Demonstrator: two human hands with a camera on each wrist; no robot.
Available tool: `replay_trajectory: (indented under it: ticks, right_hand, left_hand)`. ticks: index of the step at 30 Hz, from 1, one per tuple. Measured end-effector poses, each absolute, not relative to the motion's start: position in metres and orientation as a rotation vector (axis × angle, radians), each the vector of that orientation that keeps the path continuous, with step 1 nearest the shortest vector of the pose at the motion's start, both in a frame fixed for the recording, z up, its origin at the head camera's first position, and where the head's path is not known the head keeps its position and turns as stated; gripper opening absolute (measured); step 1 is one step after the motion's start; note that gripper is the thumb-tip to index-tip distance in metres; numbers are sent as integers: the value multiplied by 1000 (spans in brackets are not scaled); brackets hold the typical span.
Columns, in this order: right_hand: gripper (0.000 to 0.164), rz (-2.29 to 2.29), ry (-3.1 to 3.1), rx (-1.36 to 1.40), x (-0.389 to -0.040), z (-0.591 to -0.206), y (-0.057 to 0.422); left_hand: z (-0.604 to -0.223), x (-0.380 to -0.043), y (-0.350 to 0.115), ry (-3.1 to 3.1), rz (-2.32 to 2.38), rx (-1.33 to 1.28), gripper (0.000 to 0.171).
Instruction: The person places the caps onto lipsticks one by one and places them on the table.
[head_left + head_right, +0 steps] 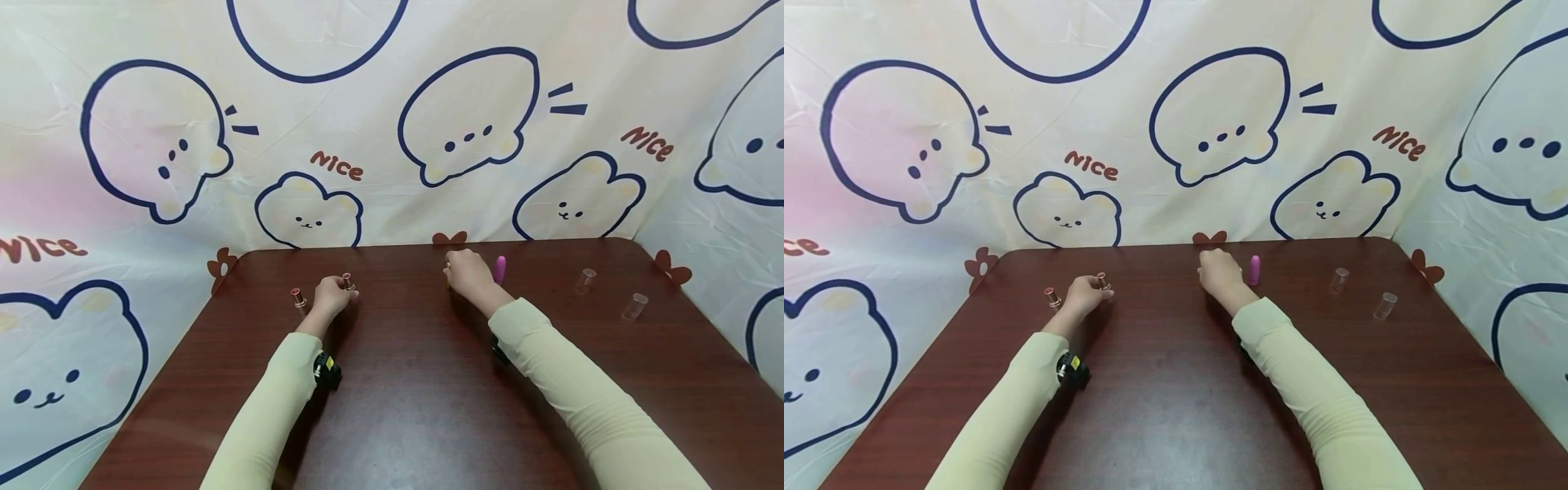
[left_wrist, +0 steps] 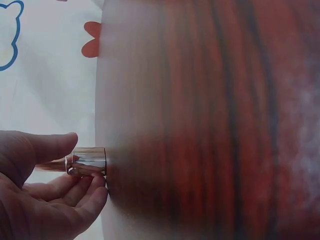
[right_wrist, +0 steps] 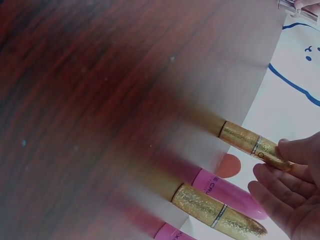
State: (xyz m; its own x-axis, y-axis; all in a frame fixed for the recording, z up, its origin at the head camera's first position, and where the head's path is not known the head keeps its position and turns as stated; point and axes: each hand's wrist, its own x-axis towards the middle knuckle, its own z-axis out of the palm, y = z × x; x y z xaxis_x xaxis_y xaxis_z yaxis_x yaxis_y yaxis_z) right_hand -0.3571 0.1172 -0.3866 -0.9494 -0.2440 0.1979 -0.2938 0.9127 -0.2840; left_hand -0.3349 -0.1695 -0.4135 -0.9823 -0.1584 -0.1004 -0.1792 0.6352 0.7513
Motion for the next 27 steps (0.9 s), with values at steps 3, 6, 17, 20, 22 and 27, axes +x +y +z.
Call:
replay_trajectory:
  ticks: [3,6,17,20,22,27]
  right_hand:
    - [12,467,-2922,413,-357,-387,118]
    - [13,468,-2932,407,-357,-386,118]
    - [23,438,-2956,391,-352,-380,122]
    - [29,457,-2953,392,-350,-376,125]
    - [32,485,-2945,391,-348,-374,127]
    - [41,554,-2910,361,-341,-364,132]
  left_hand:
    - [-412,-334,-168,2832,1290,-271,29]
    - [-413,-334,-168,2845,1282,-256,24]
    - [-416,-336,-169,2870,1238,-262,17]
    - [-415,-336,-168,2886,1229,-255,15]
    - [-415,-336,-169,2891,1227,-252,13]
    - [-415,-337,-169,2889,1235,-253,14]
